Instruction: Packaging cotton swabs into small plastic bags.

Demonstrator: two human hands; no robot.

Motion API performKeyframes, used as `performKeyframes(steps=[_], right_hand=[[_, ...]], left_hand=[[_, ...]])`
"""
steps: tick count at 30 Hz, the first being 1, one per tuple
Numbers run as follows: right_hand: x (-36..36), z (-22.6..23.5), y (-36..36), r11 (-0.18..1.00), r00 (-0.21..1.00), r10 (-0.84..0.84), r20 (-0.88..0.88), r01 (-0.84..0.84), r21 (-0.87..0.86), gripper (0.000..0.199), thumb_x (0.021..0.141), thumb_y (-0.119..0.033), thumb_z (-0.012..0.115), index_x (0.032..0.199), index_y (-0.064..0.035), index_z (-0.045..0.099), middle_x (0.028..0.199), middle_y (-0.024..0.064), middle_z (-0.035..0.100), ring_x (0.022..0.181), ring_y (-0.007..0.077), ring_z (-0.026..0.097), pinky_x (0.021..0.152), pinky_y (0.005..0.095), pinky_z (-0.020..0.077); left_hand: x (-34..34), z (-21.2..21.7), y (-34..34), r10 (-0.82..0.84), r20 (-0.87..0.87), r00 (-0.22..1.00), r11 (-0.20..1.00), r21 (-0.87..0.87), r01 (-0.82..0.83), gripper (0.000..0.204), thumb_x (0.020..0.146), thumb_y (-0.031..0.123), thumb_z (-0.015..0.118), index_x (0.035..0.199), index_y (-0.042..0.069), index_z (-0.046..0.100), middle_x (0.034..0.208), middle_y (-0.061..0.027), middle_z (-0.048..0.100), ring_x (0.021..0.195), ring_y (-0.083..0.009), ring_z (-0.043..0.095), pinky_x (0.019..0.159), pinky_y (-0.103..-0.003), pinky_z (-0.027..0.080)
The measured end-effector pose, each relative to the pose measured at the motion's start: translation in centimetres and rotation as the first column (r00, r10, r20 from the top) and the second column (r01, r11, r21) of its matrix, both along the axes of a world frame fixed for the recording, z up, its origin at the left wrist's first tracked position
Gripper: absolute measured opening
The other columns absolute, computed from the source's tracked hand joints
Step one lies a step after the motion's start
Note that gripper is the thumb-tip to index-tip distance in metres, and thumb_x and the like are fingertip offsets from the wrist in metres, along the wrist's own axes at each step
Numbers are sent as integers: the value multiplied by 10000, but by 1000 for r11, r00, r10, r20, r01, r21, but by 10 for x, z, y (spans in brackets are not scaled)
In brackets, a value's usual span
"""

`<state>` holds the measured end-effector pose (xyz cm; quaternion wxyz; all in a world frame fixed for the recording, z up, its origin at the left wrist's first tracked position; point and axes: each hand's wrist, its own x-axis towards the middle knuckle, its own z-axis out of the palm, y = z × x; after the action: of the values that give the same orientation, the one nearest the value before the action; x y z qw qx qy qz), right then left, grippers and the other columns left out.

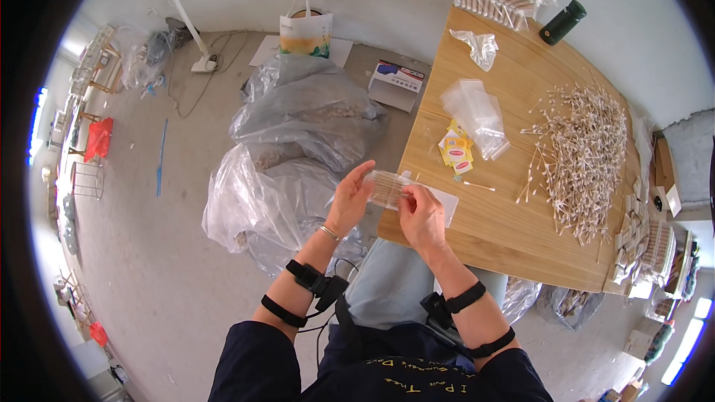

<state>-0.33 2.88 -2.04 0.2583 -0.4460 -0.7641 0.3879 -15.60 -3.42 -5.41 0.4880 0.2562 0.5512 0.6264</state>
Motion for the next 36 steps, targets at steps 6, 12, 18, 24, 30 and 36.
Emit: performKeyframes(steps=[6, 12, 18, 24, 30, 36], right_hand=[[-4, -4, 7, 995, 995, -85, 47, 88, -48, 37, 838, -90, 619, 842, -60, 596, 738, 163, 650, 695, 356, 637, 640, 429, 507], [-7, -1, 17, 991, 976, -100, 193, 115, -67, 83, 839, -158, 627, 829, -78, 607, 695, 144, 660, 673, 354, 646, 643, 438, 507], [-8, 6, 18, 970, 984, -142, 106, 160, -185, 83, 828, -158, 631, 816, -77, 621, 721, 133, 676, 691, 341, 659, 652, 436, 512], [-6, 1, 12, 991, 981, -109, 162, 121, -63, 97, 826, -163, 642, 847, -68, 640, 760, 126, 677, 706, 324, 659, 647, 419, 509], [-8, -4, 11, 985, 984, -175, 22, 175, -12, 56, 840, -143, 638, 863, -92, 645, 858, 126, 636, 772, 346, 629, 670, 422, 498], [-14, -5, 12, 984, 970, -180, 166, 175, 40, 37, 836, -135, 650, 869, -121, 644, 856, 103, 636, 767, 345, 630, 652, 444, 498]], left_hand=[[5, -3, 8, 77, -84, 993, 990, -110, -86, 320, 953, 89, 533, 1248, -32, 562, 949, -7, 647, 829, -51, 570, 732, -207, 468], [8, 3, 10, 84, -201, 976, 987, -117, -109, 322, 926, 94, 570, 1221, -32, 588, 959, -19, 658, 802, -52, 569, 713, -209, 468], [7, -1, 9, 97, -87, 991, 990, -97, -106, 327, 918, 78, 572, 1228, -24, 584, 970, -20, 657, 820, -57, 567, 706, -213, 468], [6, 4, 9, 57, -244, 968, 985, -145, -95, 345, 914, 74, 579, 1244, -26, 574, 1013, -34, 653, 841, -62, 570, 722, -216, 469], [3, 5, 11, 49, -325, 944, 990, -107, -88, 353, 912, 78, 588, 1245, -39, 568, 1070, -46, 652, 888, -61, 575, 745, -216, 472], [-1, -4, 10, 98, -68, 993, 993, -59, -102, 298, 957, 95, 543, 1219, -41, 585, 985, -15, 646, 840, -57, 570, 735, -200, 465]])
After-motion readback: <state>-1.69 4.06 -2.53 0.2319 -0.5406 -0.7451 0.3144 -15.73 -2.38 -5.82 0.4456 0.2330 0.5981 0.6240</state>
